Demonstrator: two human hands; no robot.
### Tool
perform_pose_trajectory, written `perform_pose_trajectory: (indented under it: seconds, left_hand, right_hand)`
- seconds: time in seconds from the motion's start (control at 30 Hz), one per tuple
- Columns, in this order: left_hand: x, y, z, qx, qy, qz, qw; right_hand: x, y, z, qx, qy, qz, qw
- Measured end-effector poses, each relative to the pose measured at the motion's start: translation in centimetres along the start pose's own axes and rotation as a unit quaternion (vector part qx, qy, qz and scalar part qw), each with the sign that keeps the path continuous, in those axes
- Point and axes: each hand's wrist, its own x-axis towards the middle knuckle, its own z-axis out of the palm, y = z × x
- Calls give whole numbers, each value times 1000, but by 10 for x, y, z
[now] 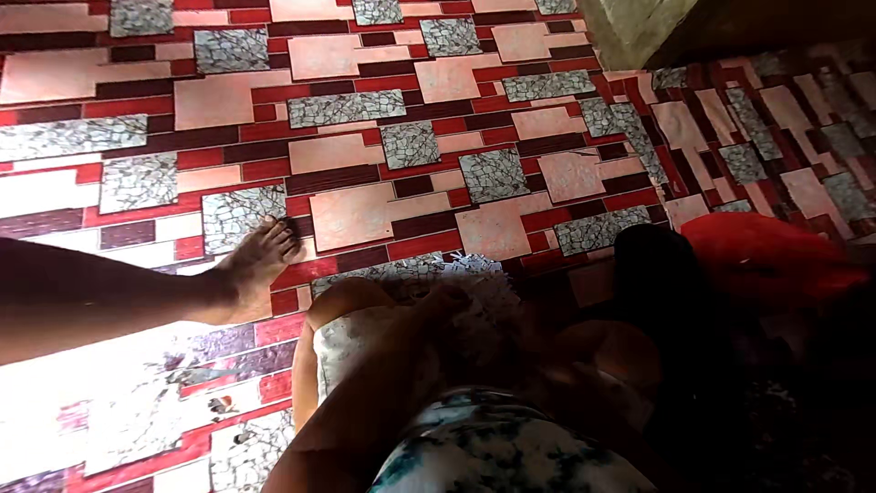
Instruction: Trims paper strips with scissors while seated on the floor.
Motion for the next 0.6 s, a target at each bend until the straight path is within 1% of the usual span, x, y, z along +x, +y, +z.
perform_pose_trajectory:
  seconds: [0.07, 0.13, 0.23, 0.33, 0.43, 0.6]
  left_hand:
    - [0, 0, 1, -8, 10, -2, 1000]
    - [0, 2, 2, -13, 11, -12, 1000]
    - [2, 0, 1, -1, 10, -10, 1000]
    - [3, 0, 0, 23, 6, 7, 1000]
    - [4, -1, 0, 33, 3, 14, 999]
    - [5, -1, 1, 33, -2, 22, 999]
  right_hand:
    - [4, 8, 3, 33, 10, -16, 999]
    - [4, 9, 3, 42, 10, -18, 999]
    - [5, 7, 2, 61, 8, 7, 998]
    - [6, 9, 0, 90, -13, 25, 996]
    - [5, 8, 0, 87, -32, 15, 996]
    - [6, 10, 1, 85, -26, 7, 996]
